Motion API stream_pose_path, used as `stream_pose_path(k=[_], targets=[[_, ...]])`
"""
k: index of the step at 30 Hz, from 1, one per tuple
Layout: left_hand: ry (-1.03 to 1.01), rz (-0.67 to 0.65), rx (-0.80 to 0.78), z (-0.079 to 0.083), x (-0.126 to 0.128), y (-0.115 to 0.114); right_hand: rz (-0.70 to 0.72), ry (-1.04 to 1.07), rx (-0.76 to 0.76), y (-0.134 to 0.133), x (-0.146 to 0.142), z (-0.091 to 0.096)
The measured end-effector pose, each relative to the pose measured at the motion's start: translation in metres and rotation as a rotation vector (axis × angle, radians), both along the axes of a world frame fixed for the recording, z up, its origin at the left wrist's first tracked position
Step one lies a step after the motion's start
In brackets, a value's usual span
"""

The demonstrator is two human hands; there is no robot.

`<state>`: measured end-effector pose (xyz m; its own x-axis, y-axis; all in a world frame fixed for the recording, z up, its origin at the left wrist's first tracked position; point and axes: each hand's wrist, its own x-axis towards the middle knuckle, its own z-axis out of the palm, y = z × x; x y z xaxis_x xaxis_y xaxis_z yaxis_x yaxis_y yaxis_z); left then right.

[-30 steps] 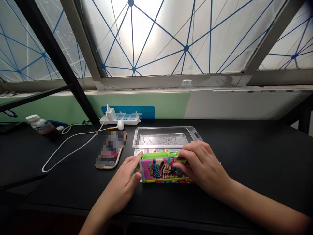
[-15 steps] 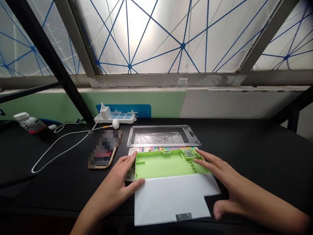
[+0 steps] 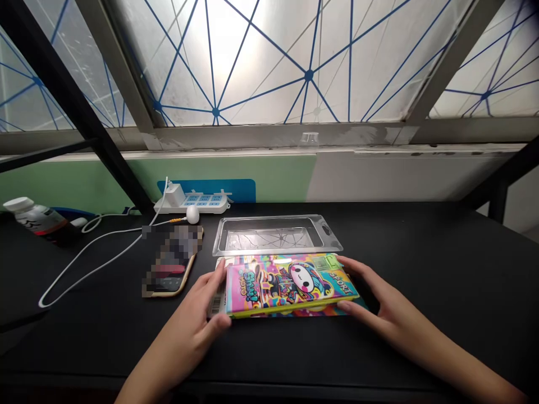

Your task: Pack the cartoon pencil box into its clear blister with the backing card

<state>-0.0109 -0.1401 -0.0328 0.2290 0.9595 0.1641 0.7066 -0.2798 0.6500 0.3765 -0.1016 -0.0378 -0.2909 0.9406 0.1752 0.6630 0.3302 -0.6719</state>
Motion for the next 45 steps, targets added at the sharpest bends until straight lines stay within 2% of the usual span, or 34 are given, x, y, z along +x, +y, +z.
stream_pose_path(k=[5,7,9,13,16,18,20,23,27,32,35,38,40,43,45], targets=[[0.149,-0.025,0.295,-0.005,0.005,0.002,0.010,-0.060,0.125,-0.010,0.003,-0.009],[0.155,-0.063,0.426,0.003,0.007,0.005,-0.005,-0.018,0.222,-0.011,0.004,-0.004],[0.156,-0.059,0.484,0.016,0.010,0.014,-0.021,0.029,0.308,-0.004,0.003,0.005],[0.190,-0.005,0.339,0.048,0.016,0.058,-0.055,0.108,0.370,0.035,-0.010,0.028],[0.235,0.044,0.277,0.058,0.019,0.095,-0.070,0.124,0.366,0.071,-0.025,0.035],[0.258,0.068,0.276,0.054,0.018,0.111,-0.057,0.113,0.361,0.088,-0.031,0.031],[0.297,0.074,0.280,0.043,0.015,0.116,-0.026,0.093,0.364,0.098,-0.034,0.023],[0.381,0.059,0.249,0.028,0.011,0.112,0.022,0.047,0.343,0.099,-0.034,0.010],[0.505,0.045,0.175,0.020,0.012,0.107,0.045,-0.025,0.298,0.095,-0.031,0.003],[0.638,0.054,0.181,0.014,0.011,0.109,0.167,-0.232,0.316,0.092,-0.029,0.004],[0.654,0.052,0.220,0.011,0.011,0.109,0.194,-0.325,0.415,0.087,-0.030,0.007],[0.643,0.022,0.266,0.013,0.013,0.107,0.239,-0.297,0.566,0.077,-0.034,0.012],[0.634,-0.013,0.278,0.015,0.016,0.106,0.336,-0.234,0.613,0.068,-0.037,0.015],[0.634,-0.041,0.257,0.015,0.020,0.105,0.506,-0.187,0.554,0.055,-0.045,0.018],[0.645,-0.043,0.233,0.014,0.020,0.105,0.569,-0.209,0.467,0.050,-0.051,0.019]])
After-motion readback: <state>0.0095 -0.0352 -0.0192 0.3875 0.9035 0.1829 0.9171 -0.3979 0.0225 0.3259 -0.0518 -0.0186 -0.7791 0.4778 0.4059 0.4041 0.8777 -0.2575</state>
